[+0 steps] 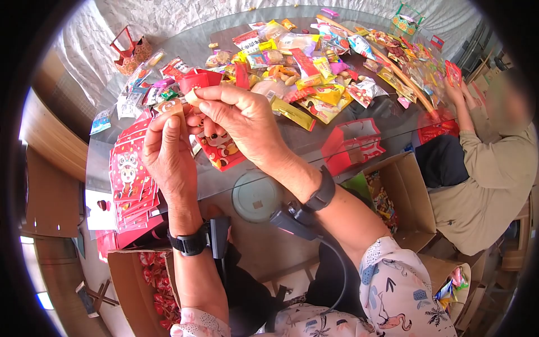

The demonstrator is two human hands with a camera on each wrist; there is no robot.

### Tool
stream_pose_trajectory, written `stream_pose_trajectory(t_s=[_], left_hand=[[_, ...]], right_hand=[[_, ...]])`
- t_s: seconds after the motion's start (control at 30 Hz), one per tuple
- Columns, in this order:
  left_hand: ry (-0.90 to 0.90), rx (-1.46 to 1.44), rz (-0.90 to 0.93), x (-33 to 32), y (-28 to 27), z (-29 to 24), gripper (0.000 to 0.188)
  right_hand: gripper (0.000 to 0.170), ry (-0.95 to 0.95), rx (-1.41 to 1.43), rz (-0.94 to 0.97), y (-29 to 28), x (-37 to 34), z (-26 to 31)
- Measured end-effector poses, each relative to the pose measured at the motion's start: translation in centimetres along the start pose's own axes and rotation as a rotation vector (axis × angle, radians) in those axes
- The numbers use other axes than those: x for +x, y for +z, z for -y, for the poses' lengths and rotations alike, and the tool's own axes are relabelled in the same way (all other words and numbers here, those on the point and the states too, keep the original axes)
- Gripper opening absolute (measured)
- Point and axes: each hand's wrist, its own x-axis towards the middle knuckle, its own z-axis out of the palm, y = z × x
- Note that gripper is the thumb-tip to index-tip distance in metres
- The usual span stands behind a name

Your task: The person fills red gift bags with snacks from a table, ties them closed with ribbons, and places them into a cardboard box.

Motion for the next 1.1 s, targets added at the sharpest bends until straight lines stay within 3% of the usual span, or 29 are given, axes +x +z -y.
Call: stream_pose_trajectory(t_s=[0.23,0.57,0.73,0.97,1.1], left_hand=[[0.012,0.005,-0.061,0.0,0.6,-0.1,0.015],[0.011,0.128,0.067,-0.6,0.1,0.7,0.014],[0.024,0.206,0.058,-0.7,0.3,0.8,0.010],[0.032,0.195,0.029,-0.6,0.6,0.5,0.029],[0.020,0.272,0.042,-0.6,0.6,0.4,0.030]], right_hand=[[0.012,-0.014,0.105,-0.052,0.3,0.2,0.3],[0.006,-0.019,0.117,-0.019,0.0,0.2,-0.9],[0.005,-0.041,-0.073,0.002,0.0,-0.2,-0.7],[0.012,0.010,-0.234,0.135,-0.5,-0.4,1.2],[0.013,0.015,-0.159,0.106,-0.2,-0.5,0.6]])
